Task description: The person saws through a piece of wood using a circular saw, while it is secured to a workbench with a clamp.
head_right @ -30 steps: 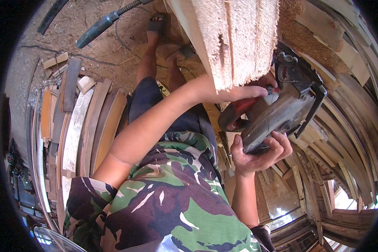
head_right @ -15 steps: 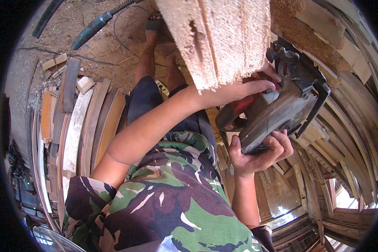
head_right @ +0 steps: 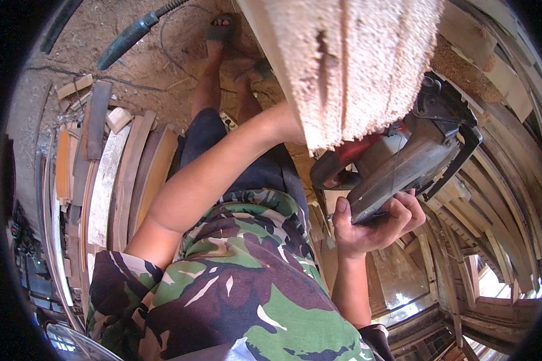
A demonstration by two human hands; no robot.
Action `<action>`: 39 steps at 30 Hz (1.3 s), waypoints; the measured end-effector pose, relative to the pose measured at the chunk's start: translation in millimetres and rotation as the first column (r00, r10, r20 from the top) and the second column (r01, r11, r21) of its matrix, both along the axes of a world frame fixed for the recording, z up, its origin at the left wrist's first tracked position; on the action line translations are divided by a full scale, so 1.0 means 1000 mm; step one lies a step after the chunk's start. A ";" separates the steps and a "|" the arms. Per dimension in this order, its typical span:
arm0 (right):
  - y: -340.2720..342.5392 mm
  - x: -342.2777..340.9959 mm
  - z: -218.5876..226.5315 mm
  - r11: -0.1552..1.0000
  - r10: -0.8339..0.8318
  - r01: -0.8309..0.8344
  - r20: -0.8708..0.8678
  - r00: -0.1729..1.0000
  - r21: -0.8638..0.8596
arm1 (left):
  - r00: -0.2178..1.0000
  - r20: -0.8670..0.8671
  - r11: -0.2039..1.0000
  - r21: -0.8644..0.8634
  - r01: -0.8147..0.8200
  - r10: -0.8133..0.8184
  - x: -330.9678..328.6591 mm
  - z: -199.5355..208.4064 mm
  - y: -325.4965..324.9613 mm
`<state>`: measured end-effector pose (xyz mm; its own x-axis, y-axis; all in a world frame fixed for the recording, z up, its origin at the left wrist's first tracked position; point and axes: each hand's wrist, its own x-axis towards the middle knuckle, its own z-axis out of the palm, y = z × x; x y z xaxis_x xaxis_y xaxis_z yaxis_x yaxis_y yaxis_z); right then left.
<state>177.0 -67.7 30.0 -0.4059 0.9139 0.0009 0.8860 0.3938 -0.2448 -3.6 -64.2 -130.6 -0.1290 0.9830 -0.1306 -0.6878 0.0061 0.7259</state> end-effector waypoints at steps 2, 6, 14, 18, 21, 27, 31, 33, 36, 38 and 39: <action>0.001 0.001 0.001 1.000 0.011 -0.011 0.014 1.000 0.004 | 1.000 -0.011 1.000 -0.013 -0.013 0.013 -0.001 0.003 -0.004; 0.006 -0.002 0.001 1.000 -0.015 0.015 -0.008 1.000 -0.014 | 0.998 -0.057 1.000 -0.011 -0.017 0.017 0.001 0.003 -0.006; 0.017 0.015 0.005 0.995 0.101 -0.100 0.047 0.994 -0.018 | 0.991 -0.130 0.999 0.045 0.019 -0.013 -0.004 -0.002 -0.006; 0.015 0.004 0.000 0.995 0.099 -0.099 0.028 0.995 0.008 | 0.906 -0.398 0.977 0.201 -0.066 0.143 0.006 -0.004 0.006; 0.014 0.008 0.001 0.996 0.090 -0.090 0.016 0.996 0.007 | 0.757 -0.612 0.965 0.244 -0.095 0.229 0.003 -0.006 0.012; 0.016 0.007 0.002 0.991 0.136 -0.136 0.028 0.990 0.006 | 0.700 -0.578 0.907 0.239 -0.346 0.419 0.033 -0.008 0.023; 0.019 0.006 0.004 0.989 0.150 -0.151 0.066 0.986 0.002 | 0.639 -0.648 0.909 0.263 -0.323 0.415 0.028 -0.010 0.027; 0.019 0.007 0.005 0.988 0.153 -0.153 0.067 0.986 0.004 | 0.628 -0.656 0.907 0.272 -0.321 0.419 0.020 -0.005 0.026; 0.019 0.007 0.003 0.986 0.165 -0.166 0.052 0.985 0.008 | 0.713 -0.566 0.910 0.241 -0.337 0.414 0.012 -0.001 0.027; 0.019 0.008 0.004 0.984 0.176 -0.177 0.064 0.982 0.010 | 0.755 -0.535 0.925 0.237 -0.296 0.379 0.003 -0.002 0.027; 0.018 0.008 0.003 0.984 0.178 -0.179 0.057 0.982 0.012 | 0.742 -0.567 0.934 0.229 -0.275 0.358 0.000 -0.003 0.029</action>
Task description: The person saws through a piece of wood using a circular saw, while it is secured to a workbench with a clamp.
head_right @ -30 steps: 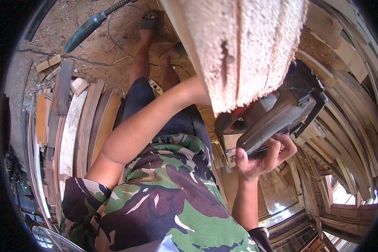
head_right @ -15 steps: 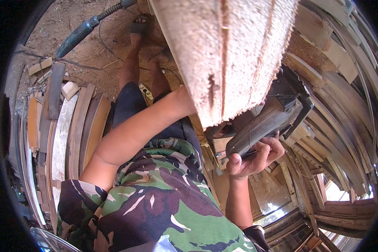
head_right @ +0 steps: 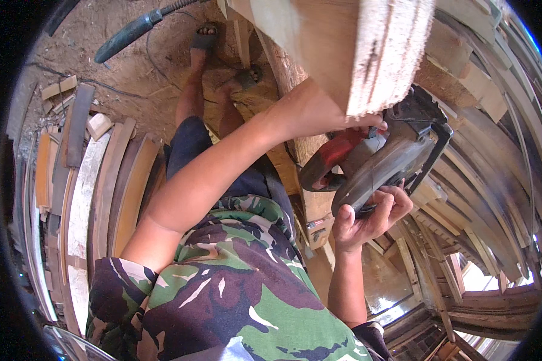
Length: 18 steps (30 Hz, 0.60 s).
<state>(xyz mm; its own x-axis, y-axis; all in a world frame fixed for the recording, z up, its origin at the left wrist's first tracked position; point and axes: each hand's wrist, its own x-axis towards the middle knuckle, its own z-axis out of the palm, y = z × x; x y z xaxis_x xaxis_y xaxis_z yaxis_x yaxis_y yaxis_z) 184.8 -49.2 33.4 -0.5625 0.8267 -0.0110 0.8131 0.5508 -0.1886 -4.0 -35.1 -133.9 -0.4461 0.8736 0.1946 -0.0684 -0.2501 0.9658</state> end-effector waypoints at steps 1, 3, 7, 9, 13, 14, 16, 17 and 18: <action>0.000 -0.001 -0.001 1.000 0.002 -0.002 -0.006 1.000 0.002 | 0.987 0.139 0.993 -0.067 0.096 -0.086 -0.001 0.002 0.000; -0.001 -0.002 -0.002 1.000 -0.006 0.006 -0.016 1.000 -0.001 | 0.881 0.419 0.940 -0.150 0.305 -0.220 -0.003 0.004 0.001; 0.000 -0.001 0.001 1.000 -0.019 0.019 0.012 1.000 -0.011 | 0.839 0.505 0.904 -0.231 0.359 -0.203 -0.001 0.011 0.004; 0.000 0.001 0.001 1.000 -0.016 0.016 0.015 1.000 -0.010 | 0.855 0.473 0.879 -0.289 0.378 -0.212 -0.002 0.017 0.001; -0.001 -0.003 -0.004 1.000 -0.029 0.029 -0.023 0.999 -0.006 | 0.805 0.560 0.895 -0.233 0.379 -0.196 0.006 0.009 -0.007; -0.002 -0.004 -0.002 1.000 -0.030 0.030 -0.016 0.999 -0.005 | 0.748 0.631 0.904 -0.171 0.392 -0.205 0.011 0.003 -0.012; -0.001 -0.004 -0.001 1.000 -0.024 0.024 -0.014 1.000 -0.004 | 0.799 0.574 0.950 -0.109 0.292 -0.180 0.022 -0.003 -0.020; 0.000 -0.003 -0.002 1.000 -0.021 0.021 -0.019 1.000 -0.003 | 0.822 0.546 0.967 -0.076 0.243 -0.163 0.028 -0.006 -0.022; 0.000 -0.002 -0.003 1.000 -0.021 0.021 -0.024 0.999 -0.004 | 0.849 0.509 0.980 -0.053 0.194 -0.140 0.030 -0.005 -0.024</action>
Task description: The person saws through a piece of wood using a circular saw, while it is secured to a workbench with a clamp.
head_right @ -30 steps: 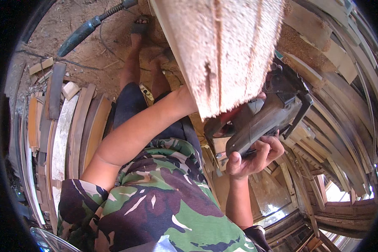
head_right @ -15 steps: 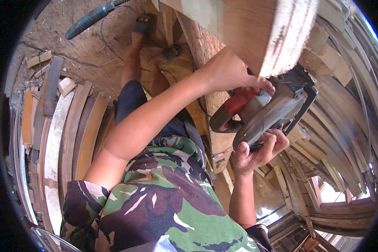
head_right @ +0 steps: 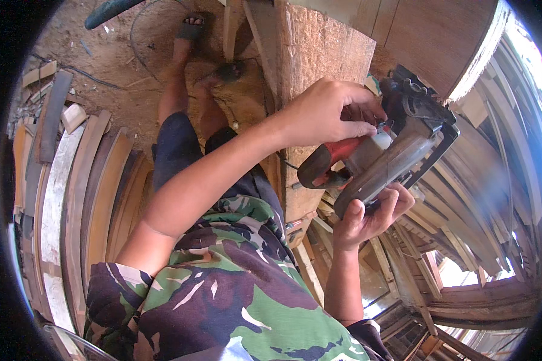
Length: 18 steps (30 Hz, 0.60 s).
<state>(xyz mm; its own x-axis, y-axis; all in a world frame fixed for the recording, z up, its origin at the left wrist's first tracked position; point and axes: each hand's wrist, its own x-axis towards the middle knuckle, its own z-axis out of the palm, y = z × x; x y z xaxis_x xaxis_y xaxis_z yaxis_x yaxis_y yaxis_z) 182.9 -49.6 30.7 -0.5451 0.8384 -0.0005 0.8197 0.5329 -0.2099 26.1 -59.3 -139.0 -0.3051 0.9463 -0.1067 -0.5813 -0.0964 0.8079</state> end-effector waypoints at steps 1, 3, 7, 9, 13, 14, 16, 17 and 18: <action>0.000 0.001 0.000 1.000 0.004 -0.004 0.000 1.000 0.002 | 0.994 -0.072 0.996 0.009 -0.086 0.087 0.002 0.000 -0.001; 0.001 0.003 0.000 1.000 0.008 -0.008 -0.001 1.000 0.005 | 0.944 -0.211 0.967 0.044 -0.251 0.255 0.005 0.002 -0.003; -0.001 0.002 -0.002 1.000 -0.015 0.015 -0.038 0.999 -0.008 | 0.860 -0.375 0.938 0.145 -0.313 0.345 0.006 0.003 -0.007; -0.001 0.002 -0.002 1.000 -0.018 0.018 -0.051 0.999 -0.016 | 0.828 -0.454 0.945 0.174 -0.278 0.328 0.003 0.004 -0.004; 0.000 0.002 -0.002 1.000 -0.007 0.007 -0.040 0.999 -0.003 | 0.852 -0.461 0.968 0.146 -0.202 0.247 -0.007 0.008 0.000; 0.001 0.002 -0.002 1.000 0.000 0.000 -0.033 0.999 0.002 | 0.858 -0.461 0.973 0.142 -0.182 0.228 -0.009 0.010 0.001; 0.002 0.001 -0.002 1.000 0.010 -0.010 -0.028 1.000 0.010 | 0.869 -0.441 0.974 0.130 -0.184 0.223 -0.009 0.010 0.003; 0.001 0.000 -0.002 1.000 0.010 -0.010 -0.030 1.000 0.014 | 0.875 -0.423 0.971 0.122 -0.204 0.237 -0.007 0.011 0.004; 0.001 0.000 -0.002 1.000 0.008 -0.008 -0.031 0.999 0.018 | 0.881 -0.403 0.968 0.114 -0.222 0.249 -0.005 0.011 0.005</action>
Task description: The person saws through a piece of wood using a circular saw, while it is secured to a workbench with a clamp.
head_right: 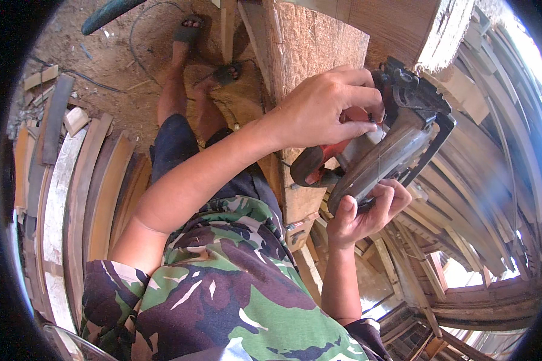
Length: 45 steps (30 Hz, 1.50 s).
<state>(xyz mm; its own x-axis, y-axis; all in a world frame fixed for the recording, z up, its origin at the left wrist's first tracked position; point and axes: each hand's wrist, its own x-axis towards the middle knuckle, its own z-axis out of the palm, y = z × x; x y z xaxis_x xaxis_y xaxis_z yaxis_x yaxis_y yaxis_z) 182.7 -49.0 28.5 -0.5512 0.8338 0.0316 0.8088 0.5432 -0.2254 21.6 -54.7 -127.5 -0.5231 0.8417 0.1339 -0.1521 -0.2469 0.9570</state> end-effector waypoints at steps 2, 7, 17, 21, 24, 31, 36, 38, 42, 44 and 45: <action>-0.001 0.001 0.000 1.000 -0.010 0.010 -0.010 1.000 -0.009 | 0.997 0.070 1.000 0.012 -0.026 0.026 0.005 0.000 0.000; -0.001 0.004 0.000 1.000 -0.015 0.015 -0.023 1.000 -0.022 | 0.956 0.291 0.999 -0.053 -0.009 0.024 0.021 -0.005 -0.009; -0.001 0.002 0.000 1.000 0.025 -0.025 -0.010 1.000 0.007 | 0.727 0.686 0.955 -0.194 0.224 -0.031 0.021 0.008 0.021; -0.002 0.003 0.000 1.000 0.027 -0.027 -0.008 1.000 0.002 | 0.547 0.837 0.972 -0.126 0.196 -0.002 0.014 0.022 0.009; -0.001 0.004 0.000 1.000 0.018 -0.018 -0.004 1.000 0.003 | 0.582 0.812 0.984 -0.137 0.116 0.044 0.012 0.027 -0.004; -0.003 0.002 0.002 1.000 -0.001 0.000 -0.020 1.000 -0.024 | 0.201 0.975 0.995 0.101 -0.010 -0.097 0.027 -0.001 -0.031; -0.003 0.003 -0.001 1.000 -0.002 0.000 -0.056 0.998 -0.030 | 0.643 0.695 0.935 0.122 0.334 -0.321 -0.001 -0.027 -0.024; -0.002 0.004 -0.001 1.000 -0.003 0.001 -0.059 0.998 -0.028 | 0.749 0.529 0.890 0.025 0.455 -0.398 -0.023 -0.022 -0.020; -0.004 0.003 0.000 1.000 -0.003 0.001 -0.062 0.998 -0.030 | 0.856 0.279 0.892 0.000 0.453 -0.435 -0.040 -0.017 -0.012; -0.005 0.004 0.000 1.000 -0.010 0.008 -0.079 0.997 -0.027 | 0.835 0.285 0.860 -0.064 0.506 -0.470 -0.053 -0.007 -0.013; -0.006 0.004 0.000 1.000 -0.010 0.008 -0.087 0.996 -0.027 | 0.851 0.240 0.864 -0.083 0.497 -0.467 -0.053 -0.008 -0.013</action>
